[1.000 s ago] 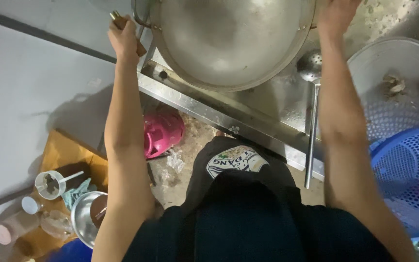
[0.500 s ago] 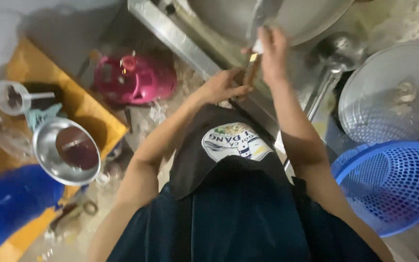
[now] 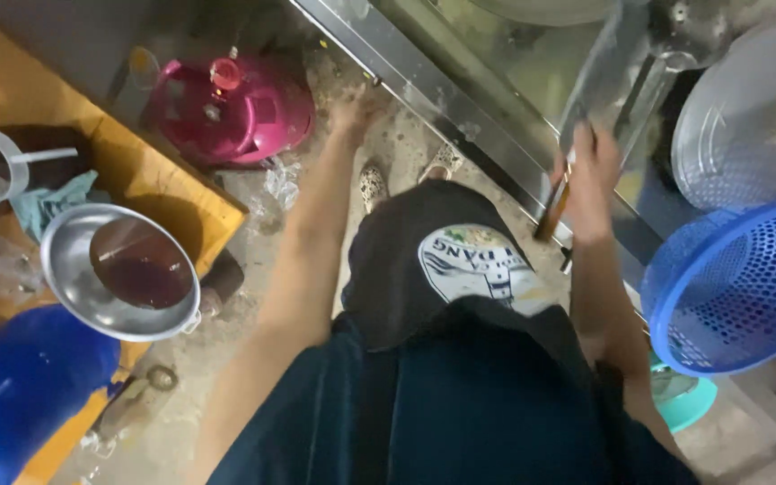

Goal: Cutting tofu into small cubes and cleaning a large slotted spoon.

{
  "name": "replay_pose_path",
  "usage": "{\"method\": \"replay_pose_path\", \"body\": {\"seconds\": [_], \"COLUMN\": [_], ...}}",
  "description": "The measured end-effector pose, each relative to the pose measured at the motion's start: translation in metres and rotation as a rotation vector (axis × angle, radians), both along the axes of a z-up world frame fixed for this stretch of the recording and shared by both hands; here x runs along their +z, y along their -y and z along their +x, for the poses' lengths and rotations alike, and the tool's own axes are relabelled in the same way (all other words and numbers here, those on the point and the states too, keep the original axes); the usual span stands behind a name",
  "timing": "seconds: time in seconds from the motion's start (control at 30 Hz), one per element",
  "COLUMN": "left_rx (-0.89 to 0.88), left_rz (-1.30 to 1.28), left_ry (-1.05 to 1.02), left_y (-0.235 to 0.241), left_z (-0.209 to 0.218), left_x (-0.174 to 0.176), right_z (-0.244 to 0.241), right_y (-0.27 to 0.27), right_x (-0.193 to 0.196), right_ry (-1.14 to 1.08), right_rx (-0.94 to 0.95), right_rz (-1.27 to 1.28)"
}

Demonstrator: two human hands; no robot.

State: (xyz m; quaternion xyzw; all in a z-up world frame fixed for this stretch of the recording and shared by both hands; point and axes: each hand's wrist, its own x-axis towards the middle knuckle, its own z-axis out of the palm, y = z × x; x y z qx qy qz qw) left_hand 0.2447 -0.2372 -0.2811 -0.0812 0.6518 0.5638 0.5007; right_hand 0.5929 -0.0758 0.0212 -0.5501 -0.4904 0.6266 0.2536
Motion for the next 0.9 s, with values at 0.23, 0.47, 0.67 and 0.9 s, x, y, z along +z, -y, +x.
{"method": "replay_pose_path", "body": {"seconds": [0.23,0.47,0.67,0.9], "left_rx": [0.486,0.141,0.191,0.307], "left_rz": [0.428,0.251,0.326,0.497], "left_ry": [0.945,-0.036,-0.538,-0.311], "left_y": [-0.029,-0.017,-0.021,-0.038], "left_z": [-0.001,0.016,0.038,0.028], "left_x": [-0.117,-0.033,-0.045,-0.1], "right_z": [0.027,0.066,0.093,0.101], "right_y": [0.083,0.109,0.126,0.132], "right_x": [0.047,0.053,0.046,0.056], "right_ry": [0.134,0.083,0.1,0.228], "right_rx": [-0.173,-0.212,-0.246,-0.299], "right_rz": [-0.006,0.126,0.215,0.192]}}
